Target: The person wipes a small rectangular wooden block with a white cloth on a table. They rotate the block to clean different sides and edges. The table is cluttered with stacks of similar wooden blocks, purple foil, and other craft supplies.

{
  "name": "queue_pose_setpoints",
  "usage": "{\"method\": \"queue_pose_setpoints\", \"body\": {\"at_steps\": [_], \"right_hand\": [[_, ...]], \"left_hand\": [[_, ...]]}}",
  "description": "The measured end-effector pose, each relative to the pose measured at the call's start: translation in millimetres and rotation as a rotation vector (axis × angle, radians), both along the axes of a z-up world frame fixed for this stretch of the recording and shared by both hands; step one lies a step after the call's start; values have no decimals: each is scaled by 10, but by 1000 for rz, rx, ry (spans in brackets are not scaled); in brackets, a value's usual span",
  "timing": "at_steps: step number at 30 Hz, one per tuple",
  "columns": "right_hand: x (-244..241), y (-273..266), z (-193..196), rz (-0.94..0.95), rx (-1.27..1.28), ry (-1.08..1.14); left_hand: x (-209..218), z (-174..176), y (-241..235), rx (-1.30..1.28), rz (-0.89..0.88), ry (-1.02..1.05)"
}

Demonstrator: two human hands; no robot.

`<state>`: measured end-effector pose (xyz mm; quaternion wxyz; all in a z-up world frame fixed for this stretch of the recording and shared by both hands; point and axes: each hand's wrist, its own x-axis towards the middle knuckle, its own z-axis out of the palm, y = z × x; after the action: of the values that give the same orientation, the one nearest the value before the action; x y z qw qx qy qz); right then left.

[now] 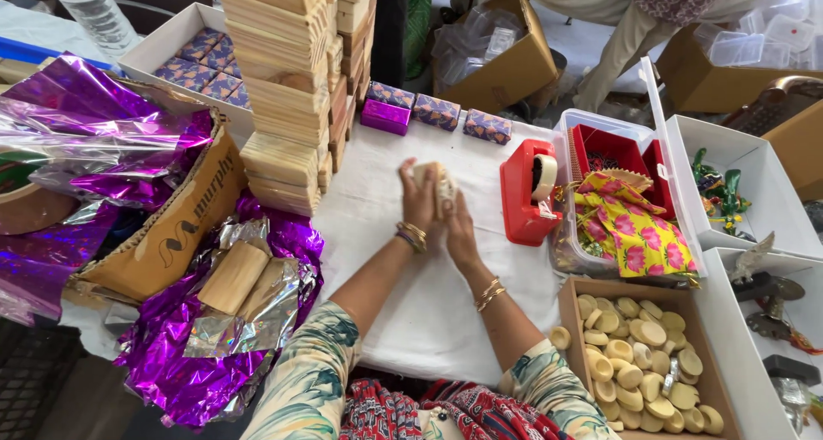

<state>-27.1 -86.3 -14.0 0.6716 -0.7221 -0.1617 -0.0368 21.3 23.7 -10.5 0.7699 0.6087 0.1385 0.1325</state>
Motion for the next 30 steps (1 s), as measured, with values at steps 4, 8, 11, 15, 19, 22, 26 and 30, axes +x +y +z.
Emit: {"method": "queue_pose_setpoints", "body": {"at_steps": [4, 8, 11, 15, 19, 22, 26, 30], "right_hand": [[-163, 110, 212, -17, -156, -168], [-155, 42, 376, 34, 49, -113], [-90, -92, 491, 7, 293, -8], [113, -217, 153, -69, 412, 161], [-121, 21, 260, 35, 206, 61], [-156, 111, 216, 80, -7, -145], [-190, 82, 391, 92, 134, -45], [-55, -150, 510, 53, 418, 24]], "left_hand": [[370, -469, 229, -71, 123, -170], [19, -130, -35, 104, -24, -148], [-268, 35, -276, 286, -120, -128], [-338, 30, -364, 445, -107, -195], [-180, 92, -113, 271, -10, -217], [-59, 101, 71, 140, 100, -235], [-81, 10, -103, 209, 16, -19], [-151, -316, -444, 350, -77, -208]]}}
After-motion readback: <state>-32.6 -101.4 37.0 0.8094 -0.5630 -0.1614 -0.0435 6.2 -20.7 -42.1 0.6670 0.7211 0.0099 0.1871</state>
